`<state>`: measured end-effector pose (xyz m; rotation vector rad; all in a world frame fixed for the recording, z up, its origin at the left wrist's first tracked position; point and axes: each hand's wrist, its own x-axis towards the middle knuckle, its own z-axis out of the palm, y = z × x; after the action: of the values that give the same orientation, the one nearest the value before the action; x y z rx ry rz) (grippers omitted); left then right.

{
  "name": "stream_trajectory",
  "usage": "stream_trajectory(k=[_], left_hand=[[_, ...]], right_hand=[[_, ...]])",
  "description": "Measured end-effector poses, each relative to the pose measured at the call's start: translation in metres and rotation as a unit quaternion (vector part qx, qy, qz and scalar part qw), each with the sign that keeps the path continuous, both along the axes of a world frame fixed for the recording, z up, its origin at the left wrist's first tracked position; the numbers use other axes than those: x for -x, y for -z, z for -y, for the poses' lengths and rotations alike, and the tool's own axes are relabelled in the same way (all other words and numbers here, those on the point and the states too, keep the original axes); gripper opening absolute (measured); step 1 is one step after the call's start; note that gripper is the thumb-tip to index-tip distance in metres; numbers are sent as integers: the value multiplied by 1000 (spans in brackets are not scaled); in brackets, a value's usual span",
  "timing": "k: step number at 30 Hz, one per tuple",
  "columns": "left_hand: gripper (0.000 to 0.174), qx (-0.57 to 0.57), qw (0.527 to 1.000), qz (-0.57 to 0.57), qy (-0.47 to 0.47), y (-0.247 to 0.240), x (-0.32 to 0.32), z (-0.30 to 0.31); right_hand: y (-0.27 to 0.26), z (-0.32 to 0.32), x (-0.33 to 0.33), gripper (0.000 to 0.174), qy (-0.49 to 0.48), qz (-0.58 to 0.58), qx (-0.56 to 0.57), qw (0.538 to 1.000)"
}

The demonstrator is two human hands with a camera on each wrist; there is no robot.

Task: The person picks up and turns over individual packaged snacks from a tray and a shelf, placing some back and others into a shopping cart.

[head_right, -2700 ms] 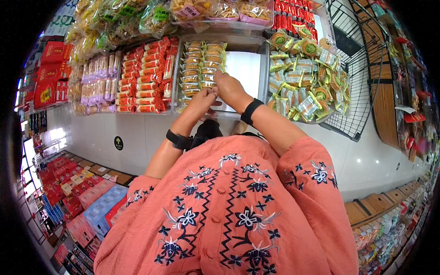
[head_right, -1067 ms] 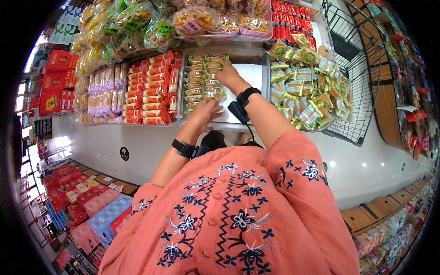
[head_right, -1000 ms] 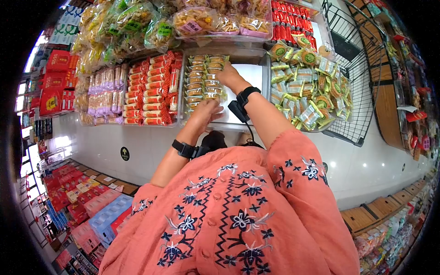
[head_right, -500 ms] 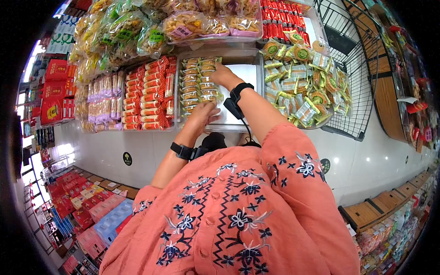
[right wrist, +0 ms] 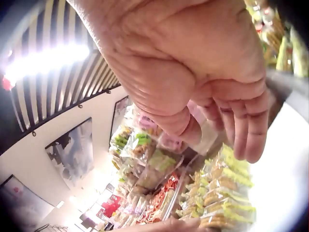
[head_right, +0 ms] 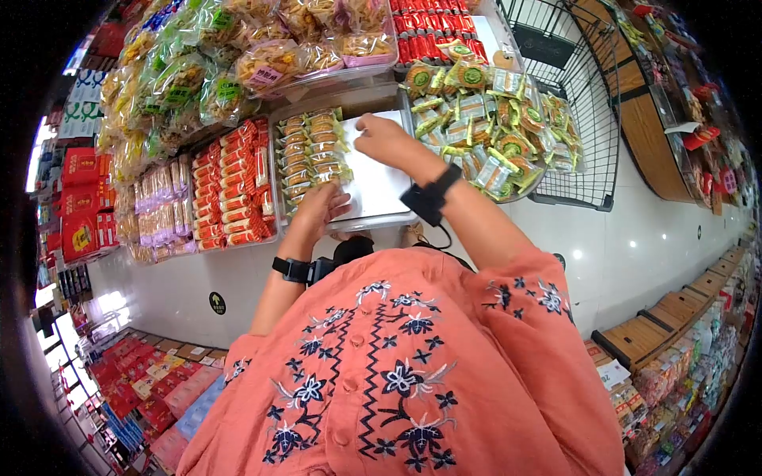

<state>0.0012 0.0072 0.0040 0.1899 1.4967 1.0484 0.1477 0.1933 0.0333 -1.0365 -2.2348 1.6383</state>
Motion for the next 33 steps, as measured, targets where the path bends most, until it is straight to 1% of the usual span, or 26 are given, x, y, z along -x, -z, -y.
stream_trajectory(k=[1,2,5,6,8,9,12,13,16,19,22,26,27,30,31,33], left_hand=[[42,-29,1000,3,4,9,2,2],[42,-33,999,4,5,9,1,3],[43,-33,999,5,9,9,-2,4],[43,-25,1000,6,12,11,-1,5],[43,-17,1000,4,14,11,4,7],[43,-17,1000,6,16,11,3,7],[40,-19,1000,2,20,15,3,7],[40,-23,1000,4,16,13,2,7],[39,-50,999,0,11,9,-1,8],[39,-64,998,-3,12,8,-2,9],[39,-60,998,-9,22,6,-2,10],[39,-50,998,2,39,8,3,10],[43,-51,997,9,50,8,3,11],[63,-52,995,24,80,5,5,11],[64,-51,994,24,97,4,6,11],[57,-50,992,21,112,1,8,13]], right_hand=[[-12,-2,-18,42,15,-10,27,999],[-23,-4,-38,36,31,-20,55,998],[-49,-7,-90,27,116,-1,-66,991],[-52,-10,-105,25,136,-1,-114,984],[-47,-20,-127,24,161,38,-232,958],[-52,-18,-134,25,180,44,-254,949],[-49,-20,-144,27,172,182,-321,913],[-46,-20,-146,28,168,188,-338,907],[-50,-16,-140,25,162,232,-319,905],[-37,-18,-139,23,150,239,-329,901],[-25,-22,-141,24,149,216,-345,901],[-15,-25,-137,25,171,224,-342,896],[-16,-23,-136,25,175,230,-335,897],[-10,-24,-133,25,183,240,-341,890],[-7,-26,-133,25,183,243,-346,887],[-6,-28,-134,26,189,244,-336,890]])
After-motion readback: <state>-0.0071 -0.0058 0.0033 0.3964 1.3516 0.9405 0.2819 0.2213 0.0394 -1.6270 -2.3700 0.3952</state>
